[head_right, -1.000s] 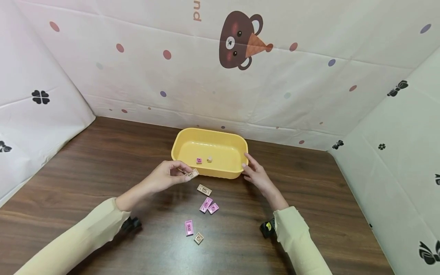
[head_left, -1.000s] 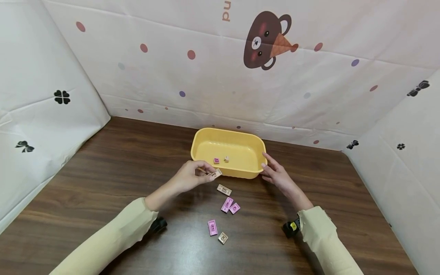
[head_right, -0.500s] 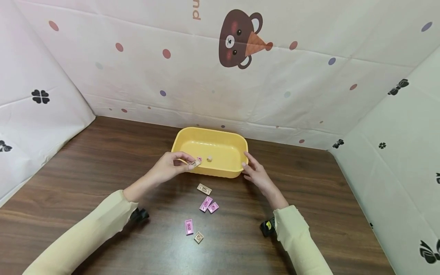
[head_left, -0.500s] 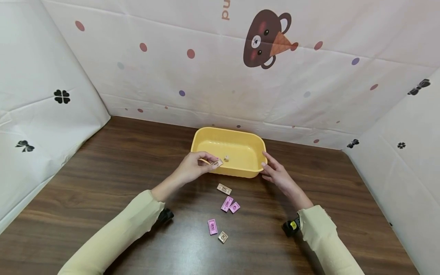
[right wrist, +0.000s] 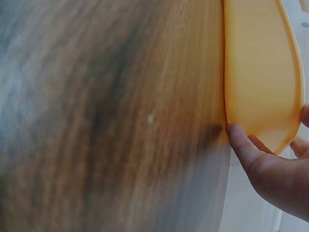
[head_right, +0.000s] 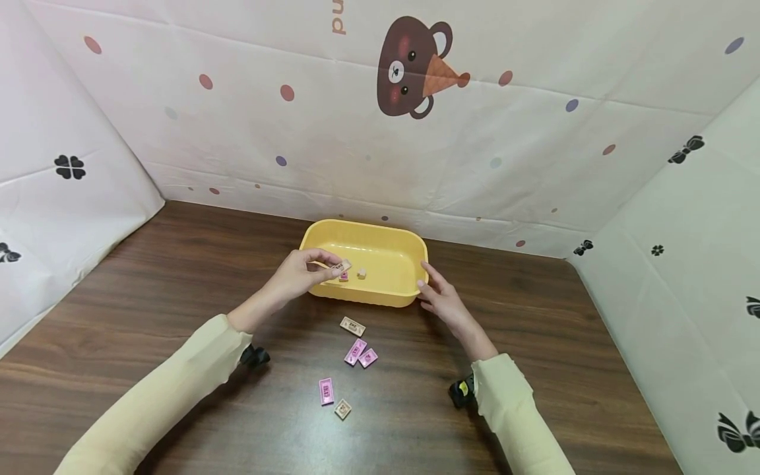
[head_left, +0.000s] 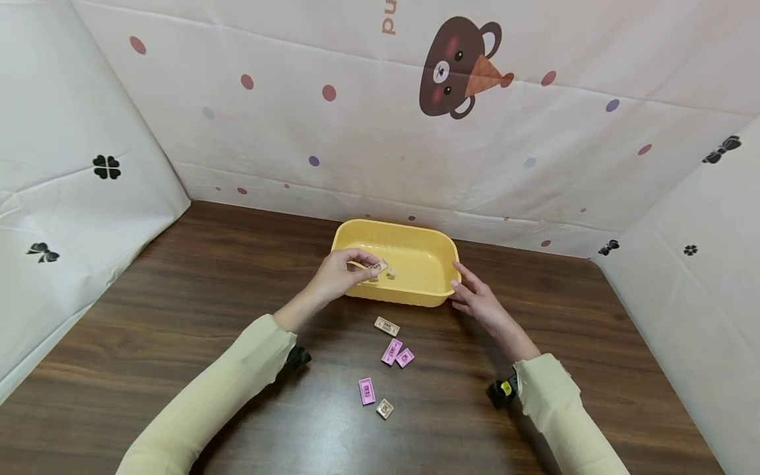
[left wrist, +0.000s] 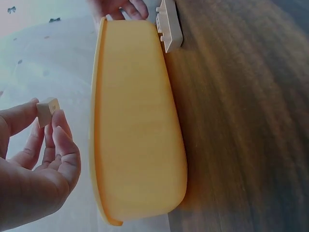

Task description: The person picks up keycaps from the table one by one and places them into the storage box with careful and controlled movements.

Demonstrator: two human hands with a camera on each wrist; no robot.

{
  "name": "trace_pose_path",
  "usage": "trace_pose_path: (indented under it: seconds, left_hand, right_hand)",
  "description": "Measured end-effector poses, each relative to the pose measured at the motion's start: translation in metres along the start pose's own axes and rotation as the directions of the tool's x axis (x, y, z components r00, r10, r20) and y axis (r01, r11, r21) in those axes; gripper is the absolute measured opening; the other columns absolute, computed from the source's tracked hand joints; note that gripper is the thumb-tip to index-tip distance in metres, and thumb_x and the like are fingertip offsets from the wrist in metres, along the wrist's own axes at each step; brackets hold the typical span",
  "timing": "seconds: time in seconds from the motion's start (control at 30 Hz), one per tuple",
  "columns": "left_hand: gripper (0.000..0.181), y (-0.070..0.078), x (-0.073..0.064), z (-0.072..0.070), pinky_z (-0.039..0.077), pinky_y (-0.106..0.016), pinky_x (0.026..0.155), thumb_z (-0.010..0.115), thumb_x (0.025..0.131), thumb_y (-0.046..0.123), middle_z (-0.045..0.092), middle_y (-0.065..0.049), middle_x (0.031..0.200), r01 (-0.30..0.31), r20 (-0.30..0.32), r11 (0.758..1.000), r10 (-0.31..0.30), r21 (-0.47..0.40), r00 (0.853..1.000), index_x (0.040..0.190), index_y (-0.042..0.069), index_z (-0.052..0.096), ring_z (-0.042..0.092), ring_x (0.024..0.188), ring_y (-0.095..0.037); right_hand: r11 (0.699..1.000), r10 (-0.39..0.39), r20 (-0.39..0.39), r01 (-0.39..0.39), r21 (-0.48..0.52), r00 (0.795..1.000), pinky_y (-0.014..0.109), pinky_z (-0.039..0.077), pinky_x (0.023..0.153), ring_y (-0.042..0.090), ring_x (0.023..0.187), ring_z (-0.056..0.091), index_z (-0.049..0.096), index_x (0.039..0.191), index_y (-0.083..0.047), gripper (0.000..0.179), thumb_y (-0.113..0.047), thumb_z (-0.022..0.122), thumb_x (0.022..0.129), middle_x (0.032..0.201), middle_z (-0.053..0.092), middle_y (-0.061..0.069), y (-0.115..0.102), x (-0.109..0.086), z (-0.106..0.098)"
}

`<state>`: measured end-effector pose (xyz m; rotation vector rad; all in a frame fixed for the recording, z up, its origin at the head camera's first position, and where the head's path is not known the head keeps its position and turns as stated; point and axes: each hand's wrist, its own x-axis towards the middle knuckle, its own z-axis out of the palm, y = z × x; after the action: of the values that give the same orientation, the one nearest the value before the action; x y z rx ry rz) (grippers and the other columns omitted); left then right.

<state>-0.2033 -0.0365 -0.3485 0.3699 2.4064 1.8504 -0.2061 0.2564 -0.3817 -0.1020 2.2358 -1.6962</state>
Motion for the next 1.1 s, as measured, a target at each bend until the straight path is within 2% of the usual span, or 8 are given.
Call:
trace_pose_path:
  seconds: [0.13,0.37,0.53,0.67,0.97,1.1]
  left_hand:
    - [0.021,-0.006,0.012,0.001,0.052,-0.036,0.071,0.067,0.082,0.008,0.063,-0.014,0.095,0.0,-0.014,1.0,0.0,0.002,1.0,0.099,-0.003,0.064,0.065,0.079,-0.026]
    - [0.021,-0.008,0.024,0.001,0.049,-0.026,0.069,0.069,0.081,0.014,0.065,-0.01,0.096,0.017,-0.061,0.996,-0.012,0.083,0.998,0.098,0.002,0.067,0.061,0.079,-0.018]
    - [0.019,-0.011,0.032,0.0,0.05,-0.028,0.071,0.069,0.082,0.016,0.065,-0.01,0.094,0.017,-0.08,0.993,-0.008,0.113,0.997,0.096,0.003,0.067,0.062,0.081,-0.02]
    - [0.019,-0.014,0.037,0.0,0.05,-0.028,0.07,0.069,0.082,0.019,0.065,-0.007,0.09,-0.007,-0.094,0.99,0.02,0.143,0.995,0.093,0.005,0.067,0.061,0.079,-0.018]
    - [0.023,-0.017,0.05,0.004,0.05,-0.026,0.07,0.066,0.084,0.019,0.065,-0.01,0.097,0.049,-0.105,0.978,-0.028,0.201,0.994,0.1,0.003,0.066,0.062,0.086,-0.021]
    - [0.024,-0.017,0.054,0.005,0.05,-0.025,0.069,0.066,0.084,0.02,0.065,-0.01,0.098,0.057,-0.104,0.972,-0.034,0.227,0.994,0.102,0.004,0.066,0.062,0.086,-0.021]
  right_hand:
    - [1.0,0.003,-0.004,-0.003,0.002,1.0,0.046,0.036,0.098,0.021,0.105,0.052,0.013,0.147,-0.019,0.057,-0.029,0.04,0.098,0.135,0.033,0.027,0.0,0.0,0.001]
    - [1.0,0.003,0.002,-0.003,-0.003,1.0,0.047,0.034,0.099,0.024,0.108,0.05,0.012,0.147,-0.02,0.058,-0.029,0.04,0.098,0.135,0.031,0.028,-0.001,-0.001,0.0]
    - [1.0,0.001,0.0,-0.001,-0.001,1.0,0.047,0.035,0.099,0.023,0.108,0.05,0.012,0.147,-0.02,0.058,-0.029,0.04,0.098,0.135,0.032,0.027,-0.002,-0.001,0.001]
    - [1.0,0.004,-0.004,-0.004,0.006,1.0,0.046,0.035,0.099,0.024,0.108,0.05,0.013,0.147,-0.019,0.057,-0.027,0.04,0.098,0.134,0.032,0.027,-0.002,-0.001,0.0]
    - [1.0,-0.001,0.005,0.001,0.014,1.0,0.048,0.033,0.1,0.028,0.112,0.047,0.012,0.147,-0.018,0.057,-0.027,0.04,0.098,0.135,0.03,0.028,-0.001,-0.002,0.001]
    - [1.0,0.0,0.003,0.0,0.013,1.0,0.047,0.034,0.099,0.025,0.11,0.049,0.012,0.147,-0.018,0.058,-0.027,0.041,0.098,0.135,0.03,0.027,-0.001,-0.001,0.001]
